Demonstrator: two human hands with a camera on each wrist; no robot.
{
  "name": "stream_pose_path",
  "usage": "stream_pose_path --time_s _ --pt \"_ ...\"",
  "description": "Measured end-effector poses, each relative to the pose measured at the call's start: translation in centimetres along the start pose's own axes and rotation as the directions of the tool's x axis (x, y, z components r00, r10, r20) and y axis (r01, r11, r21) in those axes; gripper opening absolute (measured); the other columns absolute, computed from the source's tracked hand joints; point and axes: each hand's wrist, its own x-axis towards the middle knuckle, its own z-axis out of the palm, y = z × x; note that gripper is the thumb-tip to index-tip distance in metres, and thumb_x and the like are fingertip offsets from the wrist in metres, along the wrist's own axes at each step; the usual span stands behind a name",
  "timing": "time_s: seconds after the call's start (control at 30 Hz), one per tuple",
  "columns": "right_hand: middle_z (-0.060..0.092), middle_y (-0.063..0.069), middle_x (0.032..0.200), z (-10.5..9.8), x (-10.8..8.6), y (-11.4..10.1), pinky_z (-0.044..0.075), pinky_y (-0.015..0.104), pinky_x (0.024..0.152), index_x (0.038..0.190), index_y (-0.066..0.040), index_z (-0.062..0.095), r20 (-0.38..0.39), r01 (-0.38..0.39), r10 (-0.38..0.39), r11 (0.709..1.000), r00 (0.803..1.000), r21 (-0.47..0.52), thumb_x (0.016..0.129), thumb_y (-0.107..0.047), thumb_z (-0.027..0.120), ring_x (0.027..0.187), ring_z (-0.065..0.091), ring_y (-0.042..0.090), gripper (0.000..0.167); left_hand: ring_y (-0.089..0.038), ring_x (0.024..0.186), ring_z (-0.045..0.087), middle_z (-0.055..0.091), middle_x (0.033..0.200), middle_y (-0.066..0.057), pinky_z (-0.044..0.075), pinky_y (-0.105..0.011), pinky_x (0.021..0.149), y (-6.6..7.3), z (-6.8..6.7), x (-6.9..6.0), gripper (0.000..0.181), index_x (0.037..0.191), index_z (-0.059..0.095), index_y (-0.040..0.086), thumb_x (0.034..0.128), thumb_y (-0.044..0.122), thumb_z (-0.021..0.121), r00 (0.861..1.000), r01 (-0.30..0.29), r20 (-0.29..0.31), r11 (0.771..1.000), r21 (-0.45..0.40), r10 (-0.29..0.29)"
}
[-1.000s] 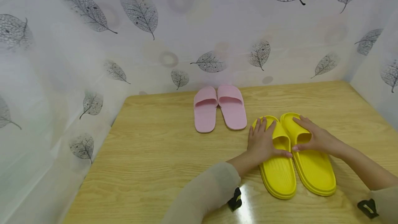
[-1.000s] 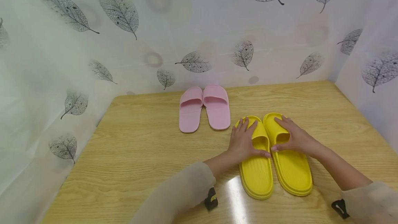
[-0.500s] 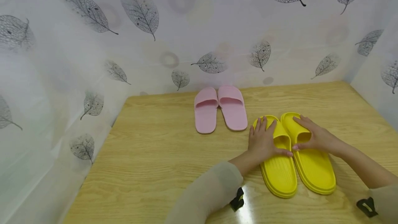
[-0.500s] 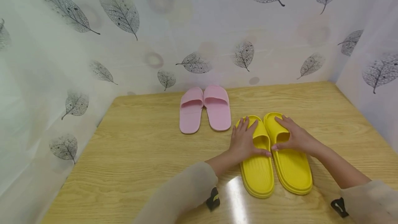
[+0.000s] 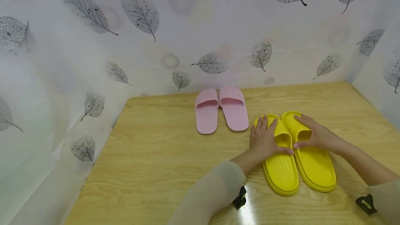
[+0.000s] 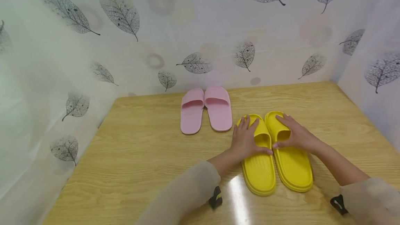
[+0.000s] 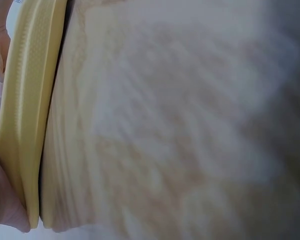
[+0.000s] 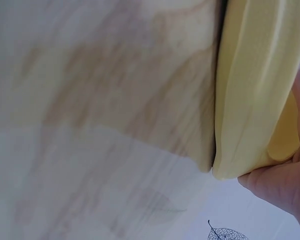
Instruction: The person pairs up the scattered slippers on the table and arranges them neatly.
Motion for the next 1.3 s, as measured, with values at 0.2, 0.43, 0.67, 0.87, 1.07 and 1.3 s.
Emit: stream_pose_path --time_s 0.2,0.43,0.67,0.87,1.07,1.3 --pt "-0.001 0.037 0.150 -0.06 0.31 0.15 0.012 0.078 0.095 0.149 0.003 0.015 0.004 -0.008 0.008 1.000 1.000 -0.001 0.075 -0.028 0.080 0.135 -0.001 0.058 0.103 -0.021 0.145 0.018 0.022 0.157 -0.003 0.023 -0.044 0.114 -0.12 -0.11 0.14 0.116 0.149 0.025 0.032 0.0521 0.085 0.061 1.000 -0.002 0.001 1.000 0.005 0.002" --pt "-0.002 0.037 0.150 -0.27 0.40 0.06 0.012 0.077 0.096 0.149 0.004 0.014 0.010 -0.014 0.014 1.000 1.000 0.013 0.075 -0.027 0.080 0.135 -0.001 0.058 0.103 -0.022 0.145 0.017 0.021 0.157 -0.003 0.023 -0.044 0.114 -0.05 -0.36 0.24 0.117 0.150 0.024 0.032 0.0519 0.085 0.061 1.000 0.008 0.006 1.000 0.001 -0.008" --pt "-0.002 0.037 0.150 -0.24 0.50 -0.07 0.012 0.077 0.096 0.149 0.004 0.014 0.012 -0.018 0.018 1.000 1.000 0.016 0.075 -0.028 0.080 0.135 -0.001 0.058 0.104 -0.022 0.145 0.015 0.020 0.157 -0.003 0.022 -0.044 0.115 -0.12 -0.43 0.37 0.117 0.150 0.023 0.032 0.0520 0.085 0.061 1.000 0.023 0.019 1.000 -0.005 -0.023" --pt "-0.001 0.037 0.150 -0.28 0.62 -0.02 0.012 0.077 0.096 0.149 0.003 0.015 0.011 -0.018 0.018 1.000 1.000 0.006 0.075 -0.028 0.080 0.135 0.001 0.058 0.103 -0.021 0.146 0.014 0.018 0.158 -0.003 0.021 -0.044 0.115 -0.15 -0.33 0.56 0.118 0.150 0.022 0.032 0.0523 0.085 0.060 0.999 0.031 0.028 0.999 -0.009 -0.031" --pt "-0.002 0.035 0.151 -0.44 0.77 0.10 0.011 0.077 0.097 0.149 0.002 0.014 0.019 -0.028 0.028 0.999 0.999 0.014 0.075 -0.028 0.080 0.137 -0.003 0.055 0.104 -0.021 0.146 0.013 0.017 0.158 -0.002 0.020 -0.044 0.115 -0.12 -0.39 0.82 0.118 0.150 0.021 0.033 0.0524 0.085 0.060 0.999 0.032 0.035 0.999 -0.010 -0.031" --pt "-0.003 0.035 0.151 -0.45 0.86 0.26 0.010 0.077 0.096 0.150 0.001 0.013 0.022 -0.032 0.031 0.999 0.999 0.018 0.075 -0.029 0.079 0.137 -0.004 0.055 0.104 -0.021 0.145 0.015 0.018 0.158 -0.002 0.021 -0.045 0.115 -0.14 -0.25 1.00 0.117 0.150 0.022 0.033 0.0528 0.086 0.059 0.999 0.029 0.021 1.000 0.002 -0.029"
